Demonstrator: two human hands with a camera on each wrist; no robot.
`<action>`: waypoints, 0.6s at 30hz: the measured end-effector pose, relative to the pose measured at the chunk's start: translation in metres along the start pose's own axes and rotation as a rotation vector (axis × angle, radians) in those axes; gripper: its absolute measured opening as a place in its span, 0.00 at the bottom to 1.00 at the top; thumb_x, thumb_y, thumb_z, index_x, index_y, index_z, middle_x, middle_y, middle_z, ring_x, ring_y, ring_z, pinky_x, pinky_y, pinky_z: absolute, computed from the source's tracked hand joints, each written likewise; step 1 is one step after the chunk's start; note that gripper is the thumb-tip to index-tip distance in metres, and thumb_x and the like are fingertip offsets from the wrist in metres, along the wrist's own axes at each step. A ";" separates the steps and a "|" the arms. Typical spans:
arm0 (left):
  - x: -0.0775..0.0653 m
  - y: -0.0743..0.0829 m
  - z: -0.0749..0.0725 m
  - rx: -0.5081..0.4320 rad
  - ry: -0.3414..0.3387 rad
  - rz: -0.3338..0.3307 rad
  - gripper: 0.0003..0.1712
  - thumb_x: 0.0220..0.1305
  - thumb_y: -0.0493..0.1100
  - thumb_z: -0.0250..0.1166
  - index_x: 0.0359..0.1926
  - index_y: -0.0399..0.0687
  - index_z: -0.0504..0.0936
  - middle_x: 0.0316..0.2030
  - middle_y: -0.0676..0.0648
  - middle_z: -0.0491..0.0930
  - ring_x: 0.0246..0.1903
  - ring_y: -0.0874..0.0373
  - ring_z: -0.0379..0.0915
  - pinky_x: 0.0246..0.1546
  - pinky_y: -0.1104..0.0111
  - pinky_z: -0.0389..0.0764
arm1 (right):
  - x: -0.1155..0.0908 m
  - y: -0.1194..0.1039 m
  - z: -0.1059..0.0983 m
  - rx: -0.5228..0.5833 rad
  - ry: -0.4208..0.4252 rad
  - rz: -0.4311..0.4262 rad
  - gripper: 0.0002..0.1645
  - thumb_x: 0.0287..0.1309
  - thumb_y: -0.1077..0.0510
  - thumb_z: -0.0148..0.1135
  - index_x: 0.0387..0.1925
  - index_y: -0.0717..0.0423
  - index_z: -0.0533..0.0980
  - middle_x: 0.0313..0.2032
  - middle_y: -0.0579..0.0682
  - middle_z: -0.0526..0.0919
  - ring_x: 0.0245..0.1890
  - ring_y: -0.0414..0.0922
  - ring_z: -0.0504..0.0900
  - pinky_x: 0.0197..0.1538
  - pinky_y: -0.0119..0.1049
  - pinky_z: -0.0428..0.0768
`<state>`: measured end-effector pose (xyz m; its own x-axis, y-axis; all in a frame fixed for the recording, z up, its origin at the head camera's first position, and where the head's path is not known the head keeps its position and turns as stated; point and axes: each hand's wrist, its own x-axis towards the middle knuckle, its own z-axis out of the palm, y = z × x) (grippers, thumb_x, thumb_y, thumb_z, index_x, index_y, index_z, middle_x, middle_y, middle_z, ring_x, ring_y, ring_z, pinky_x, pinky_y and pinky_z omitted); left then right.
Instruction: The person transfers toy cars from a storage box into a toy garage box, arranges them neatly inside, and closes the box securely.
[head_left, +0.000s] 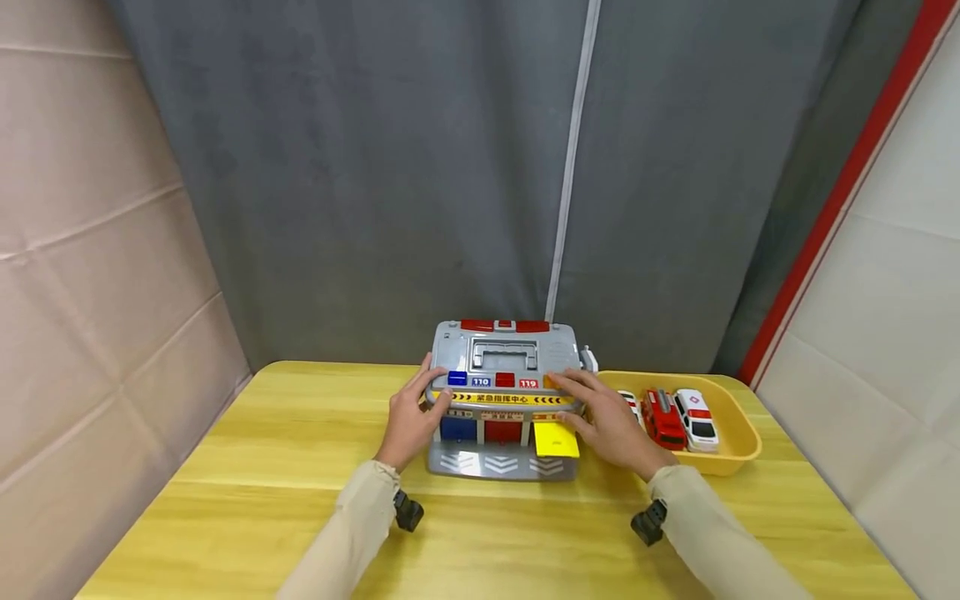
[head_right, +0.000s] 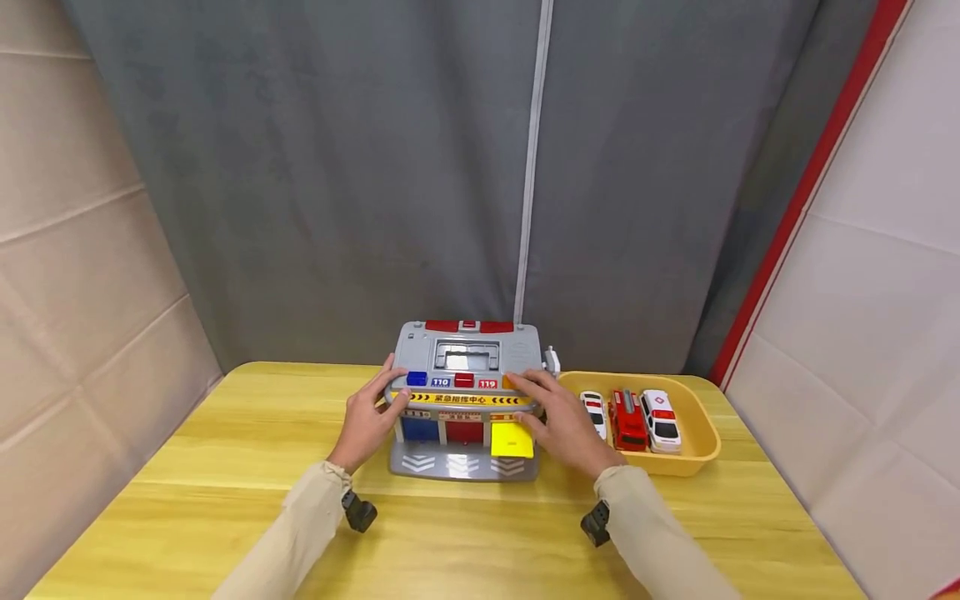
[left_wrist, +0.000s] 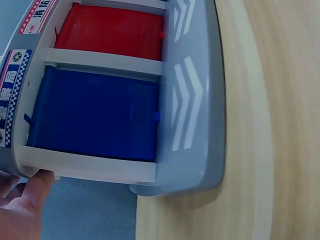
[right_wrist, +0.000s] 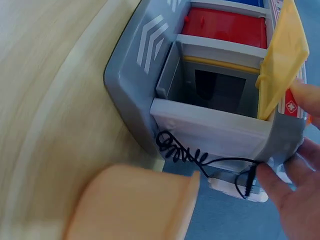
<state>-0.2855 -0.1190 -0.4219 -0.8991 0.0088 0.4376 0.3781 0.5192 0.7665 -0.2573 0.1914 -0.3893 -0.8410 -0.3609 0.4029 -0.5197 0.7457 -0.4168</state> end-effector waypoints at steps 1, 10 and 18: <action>0.000 0.001 0.001 -0.006 0.004 -0.002 0.19 0.69 0.48 0.63 0.59 0.53 0.81 0.76 0.48 0.62 0.67 0.46 0.73 0.47 0.61 0.86 | 0.000 0.001 -0.003 -0.019 -0.010 -0.010 0.36 0.62 0.54 0.67 0.71 0.42 0.69 0.69 0.55 0.72 0.66 0.58 0.74 0.66 0.61 0.74; 0.003 0.008 0.007 -0.041 0.008 -0.032 0.19 0.68 0.47 0.63 0.58 0.51 0.81 0.76 0.46 0.61 0.70 0.46 0.68 0.53 0.55 0.85 | -0.004 0.010 -0.028 -0.047 -0.048 -0.001 0.45 0.63 0.52 0.67 0.77 0.38 0.58 0.75 0.53 0.65 0.72 0.58 0.70 0.70 0.61 0.70; 0.001 0.010 0.012 -0.030 0.019 -0.037 0.20 0.68 0.47 0.64 0.59 0.51 0.81 0.76 0.45 0.60 0.71 0.44 0.66 0.55 0.54 0.84 | -0.015 0.037 -0.041 -0.087 0.034 0.112 0.41 0.66 0.55 0.64 0.76 0.48 0.59 0.72 0.59 0.69 0.68 0.61 0.73 0.67 0.63 0.72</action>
<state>-0.2854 -0.1037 -0.4192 -0.9084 -0.0258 0.4173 0.3515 0.4932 0.7957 -0.2575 0.2470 -0.3773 -0.8868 -0.2544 0.3859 -0.4064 0.8268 -0.3888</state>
